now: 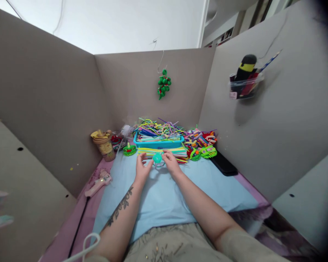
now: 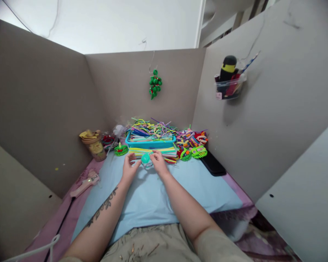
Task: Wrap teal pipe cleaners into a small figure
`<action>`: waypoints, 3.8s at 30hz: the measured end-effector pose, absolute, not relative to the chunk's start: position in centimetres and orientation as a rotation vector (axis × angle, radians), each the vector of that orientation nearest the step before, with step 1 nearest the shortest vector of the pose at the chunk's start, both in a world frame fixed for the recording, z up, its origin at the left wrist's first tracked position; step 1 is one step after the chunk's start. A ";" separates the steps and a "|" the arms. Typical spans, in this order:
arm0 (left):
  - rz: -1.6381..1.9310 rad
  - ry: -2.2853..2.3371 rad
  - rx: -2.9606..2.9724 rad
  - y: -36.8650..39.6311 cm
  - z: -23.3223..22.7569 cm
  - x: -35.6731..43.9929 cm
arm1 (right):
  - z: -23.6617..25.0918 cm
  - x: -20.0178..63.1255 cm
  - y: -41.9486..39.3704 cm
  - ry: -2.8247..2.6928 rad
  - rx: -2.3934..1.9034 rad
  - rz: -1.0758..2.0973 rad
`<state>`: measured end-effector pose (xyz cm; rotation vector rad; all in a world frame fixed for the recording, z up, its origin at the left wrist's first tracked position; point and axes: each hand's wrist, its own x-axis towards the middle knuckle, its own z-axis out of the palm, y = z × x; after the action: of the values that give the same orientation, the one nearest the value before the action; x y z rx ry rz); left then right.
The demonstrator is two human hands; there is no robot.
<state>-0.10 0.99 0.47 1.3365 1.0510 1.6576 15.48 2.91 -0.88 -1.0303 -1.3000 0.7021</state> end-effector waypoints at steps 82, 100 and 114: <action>1.515 0.992 1.161 0.2 0.6 1.6 | -1.8 13.0 2.3 -1.161 -1.067 0.657; 1.536 1.011 1.170 0.5 0.3 1.1 | -1.9 13.6 2.7 -1.286 -1.065 0.685; 1.435 0.916 1.116 1.1 0.7 0.3 | -2.0 14.1 3.0 -1.374 -1.096 0.649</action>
<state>0.30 1.12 0.65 1.1161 0.9161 1.4354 14.15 2.96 -2.00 -1.0959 -1.3742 0.6485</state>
